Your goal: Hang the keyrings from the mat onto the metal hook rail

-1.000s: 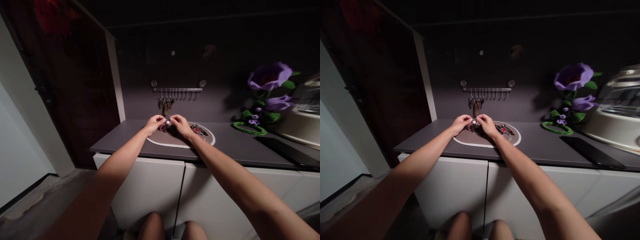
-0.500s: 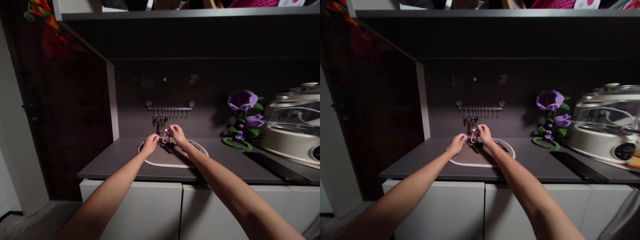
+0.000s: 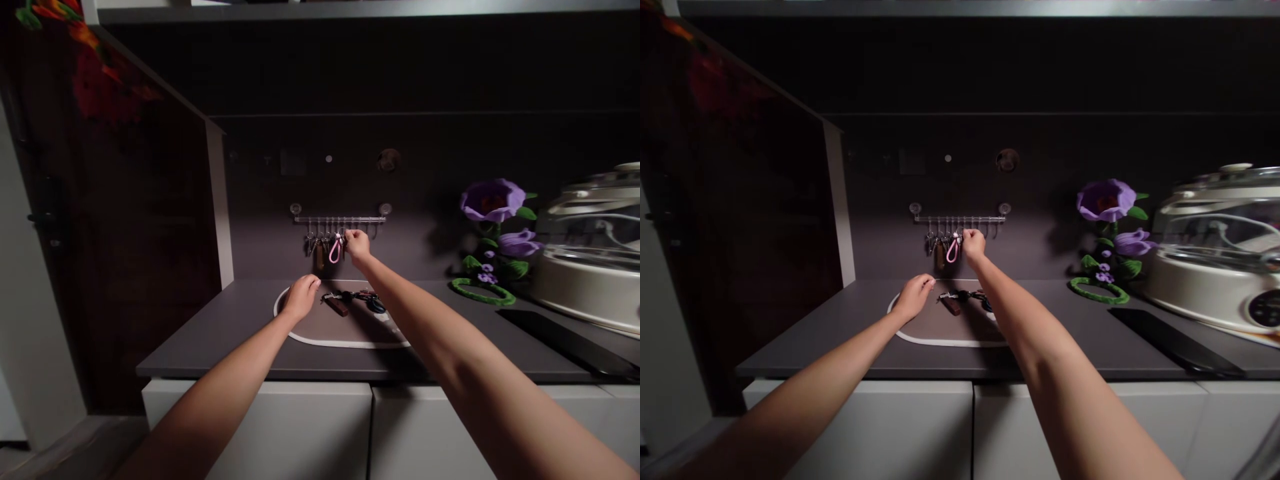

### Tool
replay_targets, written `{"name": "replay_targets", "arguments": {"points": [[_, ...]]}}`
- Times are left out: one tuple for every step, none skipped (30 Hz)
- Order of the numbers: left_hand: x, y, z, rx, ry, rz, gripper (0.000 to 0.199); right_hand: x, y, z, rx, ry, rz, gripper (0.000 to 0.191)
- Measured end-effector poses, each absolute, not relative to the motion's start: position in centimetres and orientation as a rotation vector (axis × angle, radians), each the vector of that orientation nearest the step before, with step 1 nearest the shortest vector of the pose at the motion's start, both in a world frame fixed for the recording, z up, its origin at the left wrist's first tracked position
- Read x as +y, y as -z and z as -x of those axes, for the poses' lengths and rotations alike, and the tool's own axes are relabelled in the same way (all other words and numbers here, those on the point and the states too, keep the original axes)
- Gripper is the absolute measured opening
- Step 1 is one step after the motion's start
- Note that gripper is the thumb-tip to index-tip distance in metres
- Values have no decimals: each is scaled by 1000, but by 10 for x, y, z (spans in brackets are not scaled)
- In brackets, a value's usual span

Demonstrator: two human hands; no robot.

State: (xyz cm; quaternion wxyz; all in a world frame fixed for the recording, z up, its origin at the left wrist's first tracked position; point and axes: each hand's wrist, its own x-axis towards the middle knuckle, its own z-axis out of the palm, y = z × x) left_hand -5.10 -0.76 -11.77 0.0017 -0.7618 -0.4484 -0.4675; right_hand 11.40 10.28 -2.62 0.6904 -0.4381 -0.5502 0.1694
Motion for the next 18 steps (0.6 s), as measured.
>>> {"name": "replay_targets", "arguments": {"points": [[-7,118,51,-1407,1470,2388,24,106,24,-113,-1213,-355,1004,27],[-7,118,51,-1405,1470,2389,24,109,21,-111,-1205,-332,1026,26],[-7,118,51,-1402,1470,2390,24,111,19,-110,-1198,-312,1045,25],[-6,118,52,-1397,1470,2394,24,112,17,-109,-1191,-296,1063,24],[-6,119,52,-1393,1473,2396,24,112,16,-108,-1185,-286,1080,23],[-5,119,52,-1391,1478,2397,24,112,15,-107,-1180,-278,1094,21],[-5,119,52,-1391,1483,2397,24,111,14,-106,-1173,-273,1107,20],[-4,119,52,-1391,1488,2396,24,111,14,-106,-1164,-268,1117,19],[-4,119,52,-1392,1492,2395,24,110,14,-105,-1153,-267,1128,18],[-5,119,52,-1391,1492,2396,24,109,14,-105,-1142,-268,1137,17],[-5,119,52,-1391,1494,2395,24,108,15,-105,-1131,-273,1145,16],[-5,118,52,-1391,1494,2397,24,107,16,-104,-1124,-279,1152,16],[-5,118,52,-1392,1496,2398,24,105,17,-104,-1121,-287,1160,17],[-6,118,52,-1392,1495,2402,23,104,19,-104,-1122,-292,1164,17],[-6,118,52,-1392,1496,2406,23,104,20,-103,-1129,-296,1168,17],[-6,118,52,-1391,1495,2411,23,103,22,-103,-1137,-299,1170,17],[-6,118,52,-1392,1497,2415,23,103,24,-103,-1143,-302,1173,17],[-6,118,53,-1392,1500,2421,23,104,25,-103,-1147,-306,1173,17]]}}
